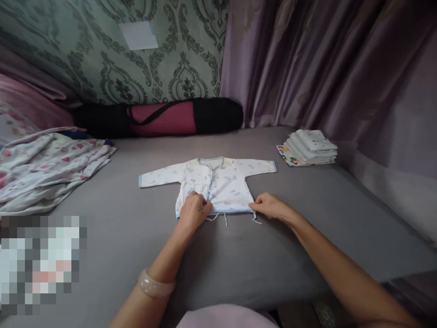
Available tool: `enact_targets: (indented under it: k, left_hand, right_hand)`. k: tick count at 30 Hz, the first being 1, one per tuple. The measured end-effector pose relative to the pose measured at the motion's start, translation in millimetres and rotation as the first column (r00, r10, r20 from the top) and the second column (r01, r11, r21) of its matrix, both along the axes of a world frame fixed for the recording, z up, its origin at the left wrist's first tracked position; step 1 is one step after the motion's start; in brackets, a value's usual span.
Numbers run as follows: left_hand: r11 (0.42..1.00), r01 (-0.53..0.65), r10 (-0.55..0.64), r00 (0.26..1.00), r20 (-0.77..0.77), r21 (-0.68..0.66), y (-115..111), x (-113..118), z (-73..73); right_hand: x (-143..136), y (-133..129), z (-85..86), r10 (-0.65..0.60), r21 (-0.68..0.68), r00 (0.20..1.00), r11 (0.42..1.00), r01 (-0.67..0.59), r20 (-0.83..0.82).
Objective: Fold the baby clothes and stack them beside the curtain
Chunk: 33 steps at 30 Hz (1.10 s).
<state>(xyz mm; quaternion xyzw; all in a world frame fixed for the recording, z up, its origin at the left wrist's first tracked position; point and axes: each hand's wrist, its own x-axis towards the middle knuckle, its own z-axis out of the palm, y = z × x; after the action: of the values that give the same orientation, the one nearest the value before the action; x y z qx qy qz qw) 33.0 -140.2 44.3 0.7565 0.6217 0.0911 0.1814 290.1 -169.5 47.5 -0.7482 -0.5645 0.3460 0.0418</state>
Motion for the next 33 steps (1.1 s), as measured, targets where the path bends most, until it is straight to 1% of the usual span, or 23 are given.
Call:
enact_targets:
  k: [2, 3, 4, 5, 6, 7, 8, 9, 10, 11, 14, 16, 17, 18, 20, 22, 24, 26, 29, 33]
  left_hand:
    - [0.999, 0.039, -0.036, 0.997, -0.072, 0.034, -0.6, 2.6, 4.8]
    - [0.994, 0.086, -0.078, 0.991, -0.108, 0.071, -0.2, 4.2, 7.1]
    - [0.98, 0.163, -0.147, 0.979, -0.142, 0.111, 0.8, 5.8, 9.1]
    - [0.953, 0.268, -0.243, 0.954, -0.173, 0.14, 2.3, 7.3, 10.5]
    - [0.913, 0.38, -0.348, 0.916, -0.199, 0.147, 4.3, 8.6, 11.3]
    - [0.871, 0.473, -0.44, 0.871, -0.217, 0.131, 6.6, 9.5, 11.4]
    - [0.835, 0.542, -0.512, 0.83, -0.221, 0.099, 9.0, 10.0, 11.1]
    - [0.812, 0.58, -0.556, 0.803, -0.214, 0.063, 11.3, 10.1, 10.4]
    - [0.808, 0.588, -0.571, 0.797, -0.199, 0.038, 13.5, 9.7, 9.8]
    - [0.816, 0.578, -0.565, 0.806, -0.18, 0.027, 15.7, 8.9, 9.4]
    - [0.831, 0.555, -0.55, 0.83, -0.089, 0.044, 24.2, 5.1, 11.0]
    - [0.831, 0.555, -0.554, 0.832, -0.027, 0.045, 33.6, 4.3, 13.9]
    - [0.833, 0.55, -0.551, 0.835, -0.006, 0.05, 39.8, 5.6, 15.5]
    - [0.838, 0.541, -0.543, 0.84, 0.007, 0.064, 46.9, 8.5, 16.9]
    - [0.84, 0.531, -0.536, 0.844, 0.022, 0.117, 63.3, 20.1, 18.1]
    - [0.819, 0.547, -0.562, 0.826, 0.048, 0.173, 81.3, 38.5, 16.3]
    - [0.785, 0.587, -0.611, 0.787, 0.088, 0.199, 99.4, 59.6, 11.3]
    - [0.769, 0.606, -0.632, 0.767, 0.106, 0.204, 116.2, 78.1, 4.2]
    - [0.768, 0.613, -0.631, 0.773, 0.062, 0.183, 135.8, 94.1, -5.7]
    - [0.771, 0.612, -0.62, 0.784, -0.013, 0.176, 149.8, 99.3, -12.0]
  right_hand:
    - [-0.1, -2.0, 0.4, 0.02, 0.021, 0.998, 1.0, -0.021, 0.051]
    - [-0.9, -2.7, 0.5, 0.033, 0.032, 0.997, 0.999, -0.036, 0.076]
    - [-1.8, -3.3, 0.8, 0.047, 0.044, 0.995, 0.998, -0.052, 0.093]
    - [-2.8, -3.8, 1.1, 0.06, 0.052, 0.993, 0.996, -0.066, 0.101]
    - [-3.7, -4.1, 1.4, 0.071, 0.056, 0.992, 0.995, -0.077, 0.106]
    - [-4.4, -4.4, 1.7, 0.079, 0.06, 0.991, 0.995, -0.086, 0.111]
    - [-4.8, -4.7, 1.8, 0.083, 0.062, 0.989, 0.994, -0.091, 0.12]
    - [-5.0, -4.9, 1.6, 0.085, 0.063, 0.988, 0.994, -0.094, 0.129]
    - [-4.8, -5.2, 1.2, 0.087, 0.063, 0.987, 0.993, -0.097, 0.136]
    - [-4.3, -5.6, 0.7, 0.09, 0.058, 0.986, 0.993, -0.098, 0.139]
    - [-0.8, -6.5, 1.3, 0.102, 0.027, 0.987, 0.994, -0.106, 0.128]
    - [1.5, -5.1, 5.5, 0.137, 0.006, 0.983, 0.99, -0.139, 0.123]
    - [1.8, -3.0, 8.7, 0.156, 0.022, 0.979, 0.987, -0.16, 0.132]
    - [1.0, 0.3, 12.1, 0.166, 0.067, 0.975, 0.982, -0.177, 0.151]
    - [-4.7, 10.6, 17.1, 0.162, 0.227, 0.967, 0.952, -0.205, 0.195]
    - [-15.6, 24.4, 16.5, 0.165, 0.408, 0.963, 0.881, -0.24, 0.212]
    - [-29.2, 38.1, 9.0, 0.197, 0.514, 0.955, 0.808, -0.287, 0.223]
    - [-41.4, 48.4, -3.1, 0.197, 0.553, 0.938, 0.766, -0.329, 0.285]
    - [-51.8, 55.1, -22.1, 0.173, 0.548, 0.908, 0.749, -0.372, 0.381]
    - [-52.7, 53.6, -38.6, 0.187, 0.553, 0.897, 0.731, -0.399, 0.4]
